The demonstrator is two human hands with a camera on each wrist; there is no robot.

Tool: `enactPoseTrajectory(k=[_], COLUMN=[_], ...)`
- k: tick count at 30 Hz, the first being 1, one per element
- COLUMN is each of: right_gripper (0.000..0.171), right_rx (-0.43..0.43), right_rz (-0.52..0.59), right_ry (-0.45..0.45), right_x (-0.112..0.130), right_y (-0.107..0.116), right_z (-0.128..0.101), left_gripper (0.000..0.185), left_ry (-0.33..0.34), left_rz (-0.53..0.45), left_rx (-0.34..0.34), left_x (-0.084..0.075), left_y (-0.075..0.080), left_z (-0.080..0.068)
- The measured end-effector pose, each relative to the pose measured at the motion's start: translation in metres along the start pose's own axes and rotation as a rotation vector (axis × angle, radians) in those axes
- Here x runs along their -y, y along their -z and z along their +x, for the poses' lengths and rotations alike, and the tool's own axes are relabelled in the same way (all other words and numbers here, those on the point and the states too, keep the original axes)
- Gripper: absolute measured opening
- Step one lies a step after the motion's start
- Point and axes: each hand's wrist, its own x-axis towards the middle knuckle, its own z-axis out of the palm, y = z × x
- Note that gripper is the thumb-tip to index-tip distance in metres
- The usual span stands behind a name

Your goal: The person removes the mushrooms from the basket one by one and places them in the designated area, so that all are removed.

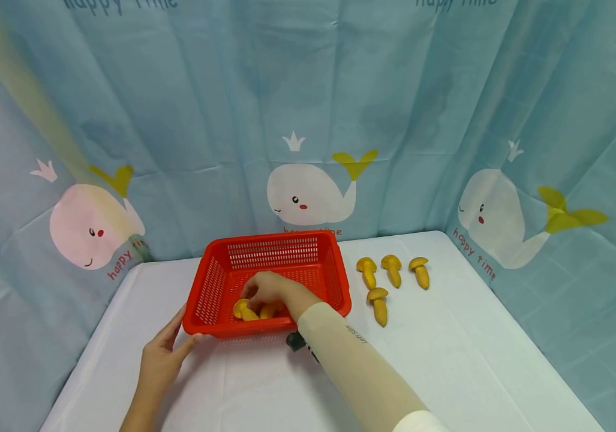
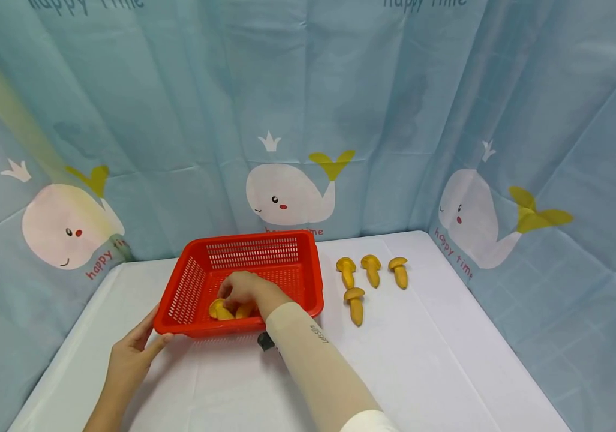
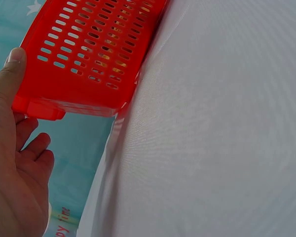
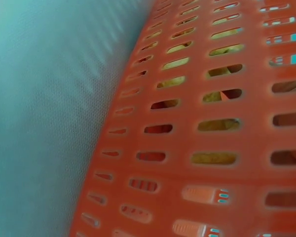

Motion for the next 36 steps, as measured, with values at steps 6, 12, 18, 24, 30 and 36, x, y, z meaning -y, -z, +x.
enactPoseTrajectory(k=[6, 12, 18, 24, 30, 36], right_gripper=[0.016, 0.014, 0.012, 0.011, 0.012, 0.015], right_rx=[-0.002, -0.011, -0.031, -0.069, -0.105, -0.167], right_rz=[0.025, 0.041, 0.048, 0.065, 0.056, -0.014], right_ry=[0.008, 0.014, 0.034, 0.068, 0.120, 0.208], right_x=[0.000, -0.001, -0.001, 0.002, 0.006, 0.014], right_y=[0.001, 0.000, 0.000, 0.000, 0.001, 0.005], right_z=[-0.001, 0.003, 0.007, 0.009, 0.010, 0.007], left_gripper=[0.073, 0.073, 0.073, 0.072, 0.073, 0.073], left_ry=[-0.006, -0.024, -0.038, -0.041, -0.080, -0.071], left_rz=[-0.010, -0.028, -0.022, -0.007, -0.050, -0.036], left_rx=[0.002, 0.002, 0.005, -0.001, -0.008, 0.001], left_x=[0.001, 0.004, 0.006, 0.005, 0.005, 0.004], left_y=[0.000, 0.000, 0.000, 0.001, 0.001, 0.000], left_z=[0.000, 0.000, 0.001, 0.001, 0.001, 0.000])
